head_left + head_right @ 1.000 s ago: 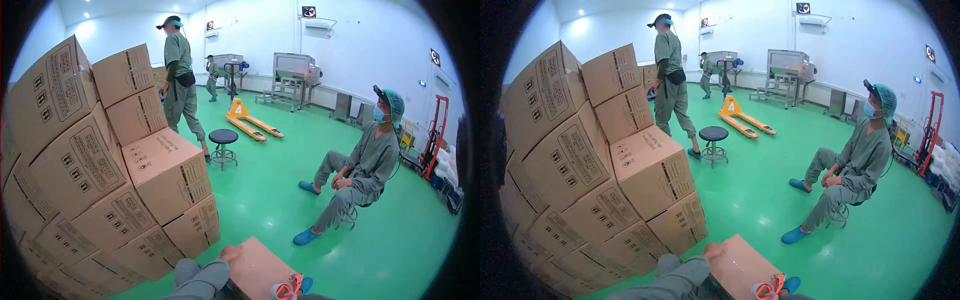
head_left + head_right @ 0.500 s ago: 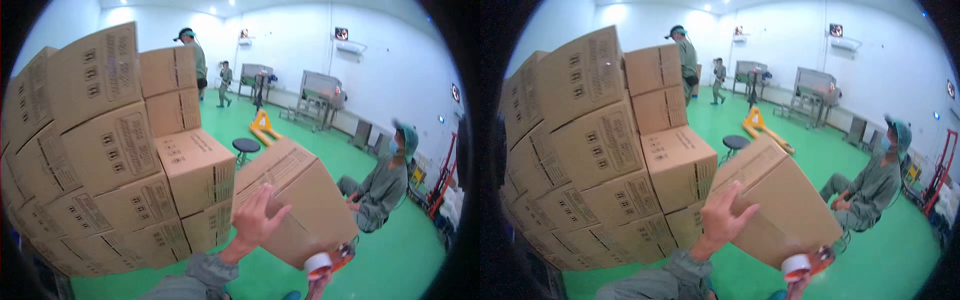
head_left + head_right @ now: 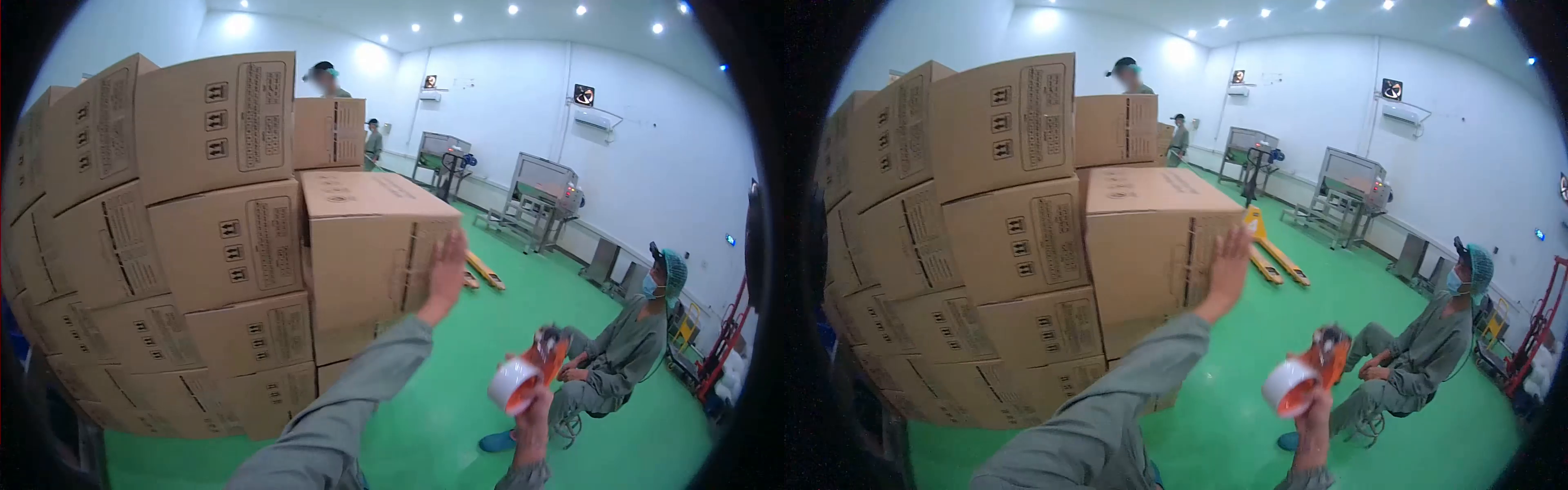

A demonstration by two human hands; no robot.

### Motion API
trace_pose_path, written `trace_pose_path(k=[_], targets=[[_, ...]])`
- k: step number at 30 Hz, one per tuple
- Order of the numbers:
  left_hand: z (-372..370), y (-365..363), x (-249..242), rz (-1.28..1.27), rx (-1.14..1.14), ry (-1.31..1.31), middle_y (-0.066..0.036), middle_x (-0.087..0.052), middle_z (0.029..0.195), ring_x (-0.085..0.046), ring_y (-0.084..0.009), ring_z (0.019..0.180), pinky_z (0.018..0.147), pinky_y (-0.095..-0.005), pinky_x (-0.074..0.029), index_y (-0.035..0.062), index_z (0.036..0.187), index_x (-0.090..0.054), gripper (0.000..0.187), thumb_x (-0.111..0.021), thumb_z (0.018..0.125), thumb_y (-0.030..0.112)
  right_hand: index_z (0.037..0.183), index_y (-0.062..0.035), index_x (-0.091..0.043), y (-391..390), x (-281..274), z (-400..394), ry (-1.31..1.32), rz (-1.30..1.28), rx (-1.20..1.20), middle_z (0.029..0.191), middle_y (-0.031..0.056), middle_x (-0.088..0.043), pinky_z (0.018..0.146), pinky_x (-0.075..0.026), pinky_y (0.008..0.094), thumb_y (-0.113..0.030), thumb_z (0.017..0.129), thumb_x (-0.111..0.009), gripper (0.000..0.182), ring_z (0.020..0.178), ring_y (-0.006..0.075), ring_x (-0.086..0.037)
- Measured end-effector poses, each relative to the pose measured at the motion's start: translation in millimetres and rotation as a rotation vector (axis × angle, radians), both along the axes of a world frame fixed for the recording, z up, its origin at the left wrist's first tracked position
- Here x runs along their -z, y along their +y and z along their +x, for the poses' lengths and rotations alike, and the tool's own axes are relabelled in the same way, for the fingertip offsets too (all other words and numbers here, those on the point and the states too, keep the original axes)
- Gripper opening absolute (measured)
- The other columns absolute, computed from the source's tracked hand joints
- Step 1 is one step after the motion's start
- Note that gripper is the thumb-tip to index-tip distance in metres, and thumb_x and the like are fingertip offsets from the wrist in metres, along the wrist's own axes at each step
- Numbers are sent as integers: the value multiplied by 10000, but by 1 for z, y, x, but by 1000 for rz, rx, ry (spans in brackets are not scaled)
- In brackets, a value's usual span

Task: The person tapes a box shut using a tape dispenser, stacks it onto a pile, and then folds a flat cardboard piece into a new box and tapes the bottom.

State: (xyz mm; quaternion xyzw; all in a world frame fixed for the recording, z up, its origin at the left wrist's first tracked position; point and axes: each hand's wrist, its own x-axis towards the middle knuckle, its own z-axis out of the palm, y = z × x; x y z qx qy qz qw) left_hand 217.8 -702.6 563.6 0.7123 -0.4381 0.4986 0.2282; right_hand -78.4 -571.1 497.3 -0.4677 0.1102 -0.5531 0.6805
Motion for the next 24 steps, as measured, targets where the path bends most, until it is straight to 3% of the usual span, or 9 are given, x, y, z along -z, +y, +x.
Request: trace_pose_path(k=[1, 6, 10, 12, 13, 15, 19, 22, 24], targets=[[27, -16, 6, -22, -124, -33, -101, -154, 1595, -104, -286, 1482, 1191, -516, -84, 46, 1505, -225, 611, -395, 935, 182, 1257, 39, -501, 6, 26, -24, 36, 51, 24, 1248, 215, -573, 984, -464, 487, -100, 562, -526, 710, 1124, 358, -574], [121, 12, 30, -89, 88, 32, -103, -186, 1585, -123, -278, 1476, 1191, -505, -84, 31, 1461, -321, 593, -487, 907, 163, 1218, 8, -496, 42, 101, -123, 102, 260, 234, 1164, 166, -580, 978, -468, 494, -89, 623, -509, 603, 1122, 342, -565], [63, 122, 84, -28, 684, 501, -170, -453, 1429, -413, -349, 1329, 1092, -492, -318, 2, 1381, -425, 633, -638, 847, 265, 1222, -78, -487, 81, 153, -100, 110, 398, 335, 1124, 116, -571, 817, -528, 486, -93, 699, -509, 523, 1016, 293, -592], [-12, 196, 144, 399, 840, 965, -213, -494, 1371, -523, -353, 1210, 1017, -457, -411, 1, 1369, -454, 650, -641, 878, 384, 1187, -44, -503, 86, 208, -87, 192, 456, 271, 1041, 93, -583, 731, -540, 408, -61, 735, -522, 453, 903, 232, -610], [-39, 213, 213, 552, 923, 906, -227, -447, 1408, -494, -374, 1241, 1036, -467, -395, -6, 1428, -367, 824, -582, 881, 571, 1161, -21, -518, 76, 256, -86, 205, 471, 215, 989, 81, -591, 684, -539, 363, -46, 748, -533, 414, 835, 203, -617], [-95, 265, 252, 893, 1110, 1238, -237, -434, 1400, -515, -328, 1230, 1019, -433, -417, -46, 1437, -314, 940, -592, 853, 636, 1138, 27, -535, 97, 243, -48, 386, 495, 139, 929, 79, -615, 663, -537, 344, 20, 763, -571, 377, 801, 190, -624], [-114, 292, 273, 774, 1070, 1422, -188, -589, 1098, -622, -283, 943, 839, -398, -507, -12, 1304, -431, 632, -619, 907, 442, 1128, 45, -541, 117, 203, 2, 663, 384, 162, 871, 59, -610, 707, -532, 326, 20, 772, -616, 364, 806, 186, -623], [-99, 283, 255, 535, 1075, 1425, -115, -606, 883, -630, -209, 720, 636, -356, -528, 10, 1177, -474, 365, -592, 941, 262, 1186, 54, -533, 116, 176, 20, 624, 170, 118, 923, 67, -614, 766, -530, 313, -36, 811, -679, 412, 855, 193, -634], [-75, 256, 234, 206, 1120, 1406, -53, -559, 792, -566, -109, 555, 448, -312, -465, 22, 1089, -480, 164, -528, 959, 110, 1241, 50, -524, 124, 150, 23, 330, 96, 197, 991, 89, -617, 818, -533, 324, -97, 847, -705, 459, 900, 215, -645]])
